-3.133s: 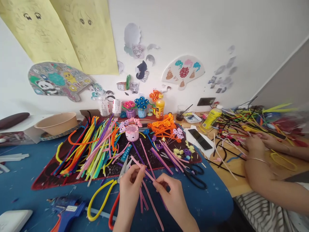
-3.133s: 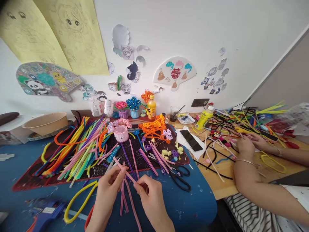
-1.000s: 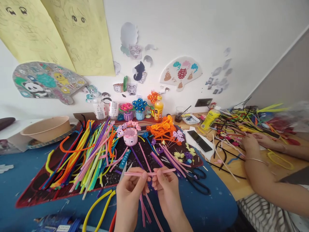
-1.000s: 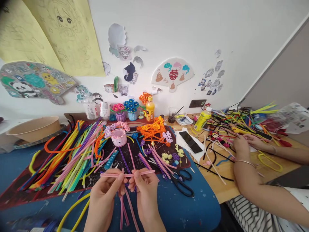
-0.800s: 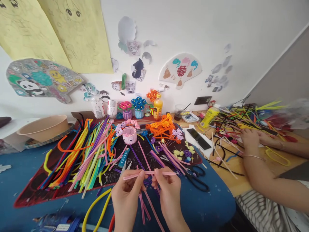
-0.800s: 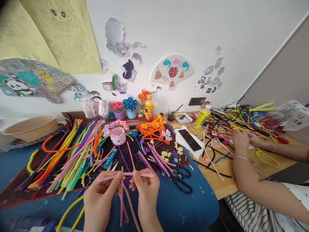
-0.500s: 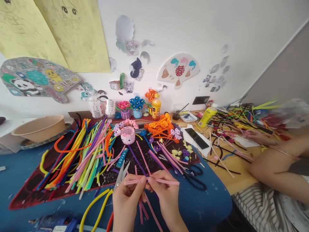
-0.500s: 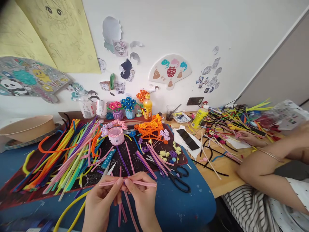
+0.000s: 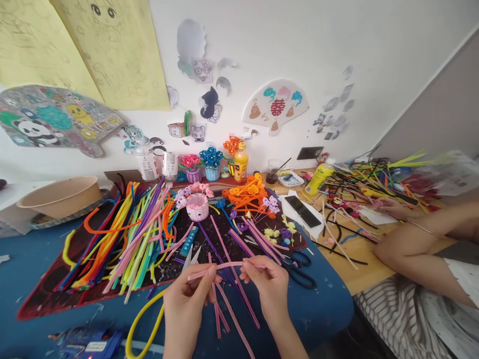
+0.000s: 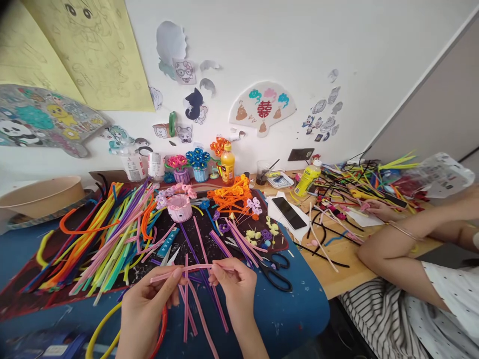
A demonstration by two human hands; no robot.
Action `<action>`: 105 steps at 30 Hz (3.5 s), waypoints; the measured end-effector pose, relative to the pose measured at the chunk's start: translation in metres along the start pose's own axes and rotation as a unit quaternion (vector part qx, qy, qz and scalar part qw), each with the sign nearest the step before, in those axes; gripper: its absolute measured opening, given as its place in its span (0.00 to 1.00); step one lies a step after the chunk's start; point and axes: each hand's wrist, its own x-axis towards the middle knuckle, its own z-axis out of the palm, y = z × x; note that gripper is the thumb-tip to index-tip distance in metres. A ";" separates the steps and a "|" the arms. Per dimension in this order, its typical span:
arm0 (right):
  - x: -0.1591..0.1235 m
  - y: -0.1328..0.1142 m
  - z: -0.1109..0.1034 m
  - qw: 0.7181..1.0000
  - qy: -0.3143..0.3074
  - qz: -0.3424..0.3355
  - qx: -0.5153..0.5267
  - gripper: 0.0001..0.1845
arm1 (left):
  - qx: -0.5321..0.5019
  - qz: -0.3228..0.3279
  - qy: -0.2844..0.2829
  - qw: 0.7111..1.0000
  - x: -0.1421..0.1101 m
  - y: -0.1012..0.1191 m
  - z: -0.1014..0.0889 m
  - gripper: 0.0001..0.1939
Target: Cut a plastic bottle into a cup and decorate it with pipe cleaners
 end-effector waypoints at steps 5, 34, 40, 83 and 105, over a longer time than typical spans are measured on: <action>0.008 0.003 -0.012 0.999 0.030 -0.004 -0.016 0.07 | 0.003 0.014 0.013 1.000 0.007 -0.003 -0.009 0.14; 0.000 -0.006 -0.004 0.932 -0.272 -0.023 -0.240 0.23 | 0.080 0.056 -0.122 0.988 0.007 -0.006 -0.003 0.15; 0.004 -0.004 -0.007 0.925 -0.285 -0.019 -0.251 0.23 | 0.117 0.074 -0.132 0.982 0.009 -0.017 -0.005 0.15; -0.013 -0.008 -0.024 0.937 -0.265 -0.011 -0.229 0.15 | 0.024 -0.029 -0.033 0.999 -0.009 -0.012 -0.012 0.21; -0.014 -0.006 -0.021 0.897 -0.195 -0.214 -0.334 0.12 | 0.000 -0.011 -0.066 0.998 -0.010 -0.013 -0.008 0.16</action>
